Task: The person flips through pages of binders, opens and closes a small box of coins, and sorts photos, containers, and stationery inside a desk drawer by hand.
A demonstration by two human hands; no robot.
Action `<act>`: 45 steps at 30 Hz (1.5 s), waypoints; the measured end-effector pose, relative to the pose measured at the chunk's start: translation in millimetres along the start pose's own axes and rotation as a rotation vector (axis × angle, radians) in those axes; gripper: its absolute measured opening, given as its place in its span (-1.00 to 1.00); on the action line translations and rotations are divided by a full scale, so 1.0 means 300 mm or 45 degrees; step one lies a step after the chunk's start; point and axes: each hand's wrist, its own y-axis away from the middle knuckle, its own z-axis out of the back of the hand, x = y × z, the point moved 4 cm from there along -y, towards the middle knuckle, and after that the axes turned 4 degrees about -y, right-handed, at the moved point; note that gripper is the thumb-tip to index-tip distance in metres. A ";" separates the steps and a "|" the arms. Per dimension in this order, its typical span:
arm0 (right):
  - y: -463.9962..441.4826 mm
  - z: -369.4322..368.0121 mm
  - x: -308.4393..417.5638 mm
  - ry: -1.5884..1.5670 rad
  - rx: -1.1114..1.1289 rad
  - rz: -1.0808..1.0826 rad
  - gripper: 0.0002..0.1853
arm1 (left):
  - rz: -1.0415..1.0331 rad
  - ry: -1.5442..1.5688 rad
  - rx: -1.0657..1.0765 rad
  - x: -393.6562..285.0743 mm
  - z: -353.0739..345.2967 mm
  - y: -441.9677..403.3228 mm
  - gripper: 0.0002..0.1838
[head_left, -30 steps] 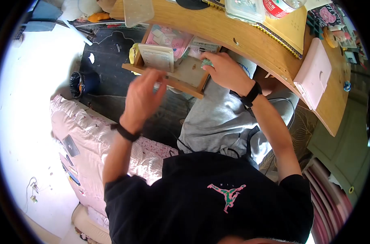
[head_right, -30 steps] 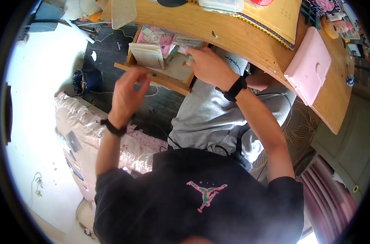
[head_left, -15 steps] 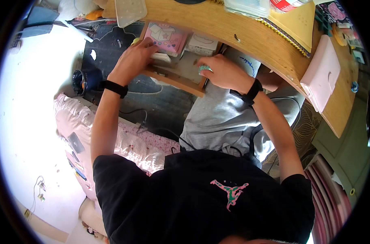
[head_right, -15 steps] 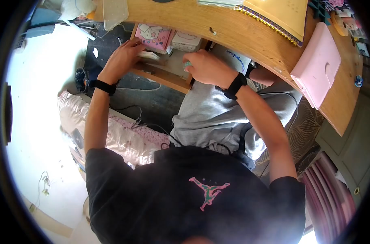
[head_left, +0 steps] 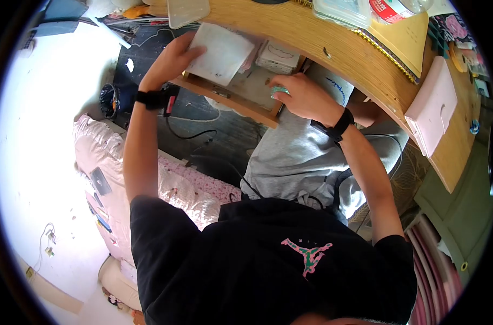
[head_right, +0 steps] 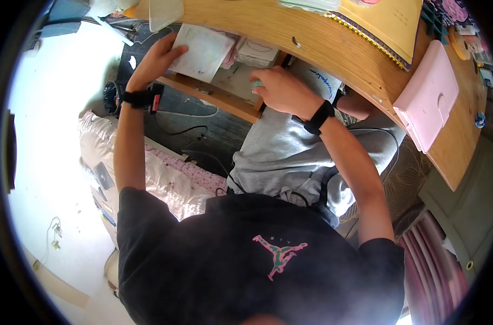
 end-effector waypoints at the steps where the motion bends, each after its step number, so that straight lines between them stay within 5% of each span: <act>1: -0.003 -0.003 -0.006 0.023 0.057 -0.058 -0.71 | 0.075 0.299 0.016 0.049 -0.027 -0.018 -0.63; 2: -0.002 0.001 0.003 0.029 0.058 -0.052 -0.71 | 0.074 0.298 0.008 0.089 -0.059 -0.031 -0.63; 4: 0.006 0.012 0.016 0.043 0.055 -0.108 -0.71 | 0.287 1.002 -0.126 0.133 -0.126 -0.056 -0.61; 9: 0.004 0.011 0.012 0.054 0.034 -0.055 -0.70 | 0.490 1.582 -0.391 0.084 -0.251 -0.111 -0.65; 11: 0.002 0.006 0.017 0.068 0.031 -0.009 -0.70 | 0.135 0.474 -0.305 -0.010 -0.202 -0.107 -0.65; 13: 0.008 0.016 0.036 0.104 -0.053 0.040 -0.70 | 0.300 1.125 -0.370 -0.050 -0.250 -0.140 -0.62; 17: 0.009 0.020 0.036 0.082 -0.020 -0.057 -0.70 | 0.270 0.928 -0.426 0.019 -0.266 -0.206 -0.62; 20: 0.004 0.013 0.024 0.110 -0.026 -0.032 -0.71 | 0.000 1.229 -0.759 0.030 -0.250 -0.230 -0.56; 24: 0.011 0.012 0.031 0.062 -0.012 -0.062 -0.71 | -0.105 0.788 -0.551 0.037 -0.214 -0.242 -0.48; 27: 0.013 0.016 0.039 0.074 -0.034 -0.045 -0.71 | -0.452 0.265 -0.503 0.023 -0.217 -0.259 -0.51; 29: 0.011 0.013 0.038 0.084 -0.037 -0.034 -0.71 | -0.310 -0.046 -0.543 0.030 -0.202 -0.256 -0.54; 33: 0.009 0.012 0.037 0.082 -0.029 -0.049 -0.71 | -0.345 0.036 -0.705 0.030 -0.164 -0.247 -0.60; 36: 0.013 0.018 0.045 0.075 -0.031 -0.065 -0.70 | 0.016 0.352 -0.567 0.091 -0.171 -0.272 -0.62; 39: 0.010 0.015 0.029 0.070 -0.028 -0.049 -0.70 | 0.029 0.270 -0.467 0.020 -0.158 -0.237 -0.64; 41: 0.006 0.007 0.016 0.069 -0.017 -0.040 -0.70 | -0.238 -0.096 -0.461 0.013 -0.170 -0.249 -0.62; 45: 0.002 0.005 0.016 0.056 -0.012 -0.032 -0.70 | -0.384 0.109 -0.636 0.085 -0.187 -0.290 -0.62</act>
